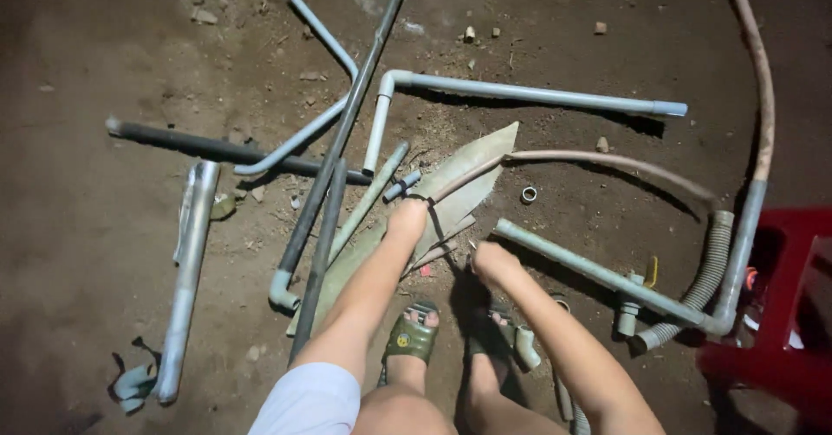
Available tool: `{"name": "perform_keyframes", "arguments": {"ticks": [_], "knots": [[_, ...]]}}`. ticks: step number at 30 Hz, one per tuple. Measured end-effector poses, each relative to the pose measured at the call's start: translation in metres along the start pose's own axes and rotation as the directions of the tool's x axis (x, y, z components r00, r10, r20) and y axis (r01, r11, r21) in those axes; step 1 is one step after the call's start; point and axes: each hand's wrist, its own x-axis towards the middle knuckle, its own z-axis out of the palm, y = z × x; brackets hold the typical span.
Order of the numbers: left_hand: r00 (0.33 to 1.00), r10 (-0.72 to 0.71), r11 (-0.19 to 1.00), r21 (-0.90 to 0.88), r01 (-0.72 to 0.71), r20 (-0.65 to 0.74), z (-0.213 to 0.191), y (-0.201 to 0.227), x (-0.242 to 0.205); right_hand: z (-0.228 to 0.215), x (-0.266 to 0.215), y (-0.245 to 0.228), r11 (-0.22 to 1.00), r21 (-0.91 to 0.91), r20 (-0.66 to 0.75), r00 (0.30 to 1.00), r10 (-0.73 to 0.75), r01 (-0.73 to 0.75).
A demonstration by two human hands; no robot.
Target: Sorting through and attempting to connect various PVC and corrugated plumbing pipes on the ground, including using a saw blade.
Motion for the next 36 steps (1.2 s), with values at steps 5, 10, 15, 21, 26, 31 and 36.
{"name": "perform_keyframes", "arguments": {"ticks": [5, 10, 15, 21, 26, 31, 36], "knots": [[1.0, 0.018, 1.0, 0.009, -0.018, -0.021, 0.025, -0.007, 0.001, 0.037, -0.046, 0.049, 0.994, 0.073, 0.057, 0.996, 0.071, -0.075], [0.997, -0.01, 1.0, 0.024, 0.012, -0.08, 0.035, -0.002, 0.005, -0.021, -0.053, 0.018, 0.998, 0.01, 0.117, 0.991, 0.067, -0.069], [0.99, 0.062, 0.996, 0.068, -0.054, -0.125, 0.042, -0.005, 0.009, -0.016, 0.033, -0.007, 1.0, 0.01, 0.019, 1.0, -0.006, 0.006], [0.983, 0.114, 0.993, 0.031, -0.111, -0.143, 0.04, -0.008, 0.007, -0.009, -0.102, 0.011, 0.99, 0.103, 0.059, 0.995, 0.086, -0.092], [0.974, 0.062, 0.994, 0.105, -0.04, -0.219, 0.045, -0.001, 0.002, 0.029, -0.071, 0.07, 0.988, 0.128, 0.07, 0.994, 0.079, -0.088], [0.975, 0.038, 0.991, 0.137, -0.008, -0.22, 0.053, 0.003, 0.007, 0.004, 0.027, 0.013, 0.999, 0.049, 0.055, 0.998, -0.016, 0.013], [0.983, 0.025, 0.996, 0.092, -0.008, -0.184, 0.015, 0.011, -0.002, -0.015, -0.019, -0.014, 0.993, 0.105, 0.007, 0.999, -0.049, 0.048]]}}
